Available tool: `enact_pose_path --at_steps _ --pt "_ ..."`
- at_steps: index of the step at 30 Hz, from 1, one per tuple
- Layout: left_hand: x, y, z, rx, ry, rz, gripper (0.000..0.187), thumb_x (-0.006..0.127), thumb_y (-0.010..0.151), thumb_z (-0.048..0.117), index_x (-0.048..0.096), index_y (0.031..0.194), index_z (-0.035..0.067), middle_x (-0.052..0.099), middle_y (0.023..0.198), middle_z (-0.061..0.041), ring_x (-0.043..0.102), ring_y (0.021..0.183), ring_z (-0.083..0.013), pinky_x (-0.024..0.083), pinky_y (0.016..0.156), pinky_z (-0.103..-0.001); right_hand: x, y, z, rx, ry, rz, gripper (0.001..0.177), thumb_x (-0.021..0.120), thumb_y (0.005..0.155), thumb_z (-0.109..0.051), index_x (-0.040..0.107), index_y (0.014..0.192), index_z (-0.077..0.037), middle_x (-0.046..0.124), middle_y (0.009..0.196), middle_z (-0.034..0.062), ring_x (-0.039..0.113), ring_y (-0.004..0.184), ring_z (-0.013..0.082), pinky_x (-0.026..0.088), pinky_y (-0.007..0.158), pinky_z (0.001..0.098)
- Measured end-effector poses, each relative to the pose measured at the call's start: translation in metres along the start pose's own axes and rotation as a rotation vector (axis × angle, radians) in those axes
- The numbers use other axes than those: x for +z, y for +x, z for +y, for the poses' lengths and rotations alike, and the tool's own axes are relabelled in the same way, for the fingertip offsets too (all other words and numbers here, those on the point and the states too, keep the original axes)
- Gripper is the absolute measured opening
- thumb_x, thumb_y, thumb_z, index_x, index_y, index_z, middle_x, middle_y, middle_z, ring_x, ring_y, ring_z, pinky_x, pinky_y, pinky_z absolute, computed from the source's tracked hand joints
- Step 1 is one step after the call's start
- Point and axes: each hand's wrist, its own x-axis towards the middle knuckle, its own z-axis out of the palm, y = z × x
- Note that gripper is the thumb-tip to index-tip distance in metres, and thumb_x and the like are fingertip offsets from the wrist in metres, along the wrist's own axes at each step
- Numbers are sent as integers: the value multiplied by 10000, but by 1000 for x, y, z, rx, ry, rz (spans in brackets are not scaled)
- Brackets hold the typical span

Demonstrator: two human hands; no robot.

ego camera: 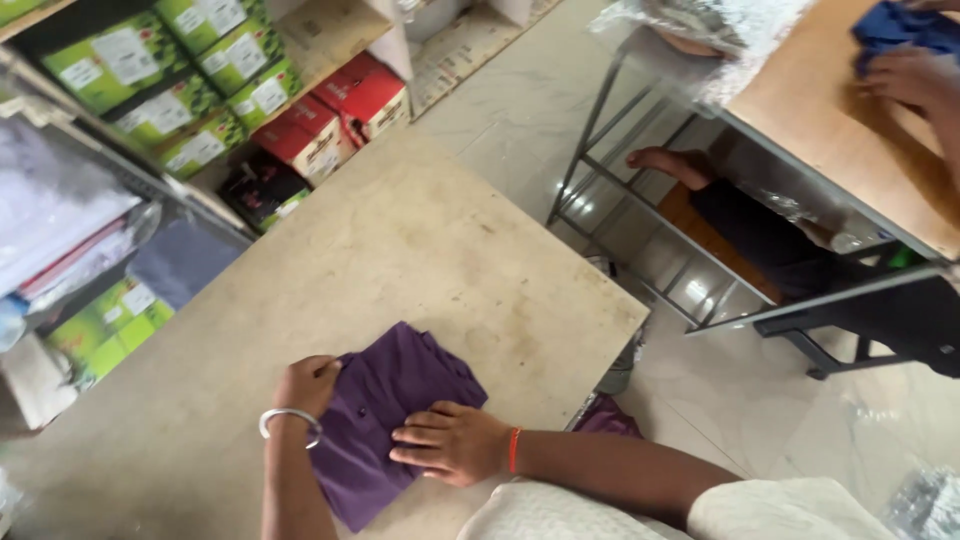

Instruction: Folding a purple polo shirt and placing it into a clear plastic bag.

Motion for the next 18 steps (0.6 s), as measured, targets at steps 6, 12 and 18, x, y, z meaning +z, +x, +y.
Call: enact_pose_path --at_steps 6,12,18 --pt "12 16 18 81 -343 81 241 752 903 180 814 1126 111 814 1044 -89 761 935 -204 586 862 -335 -5 -5 0 -20 34 -4 534 703 956 -329 598 1462 -197 580 1506 37 556 1367 225 440 1123 435" --pt "12 -16 -4 275 -68 707 187 753 845 80 810 1023 89 784 1149 -104 726 1019 -263 543 917 -392 -3 -13 -3 -37 32 81 552 735 940 -334 605 1460 -205 576 1525 53 554 1366 248 437 1127 439" --pt "14 -92 -65 65 -427 961 129 648 982 -13 752 1050 22 745 1115 -154 739 936 -259 639 786 -368 0 -1 -1 -24 13 48 624 774 927 -382 584 1492 -196 554 1496 70 531 1331 270 415 1106 467"
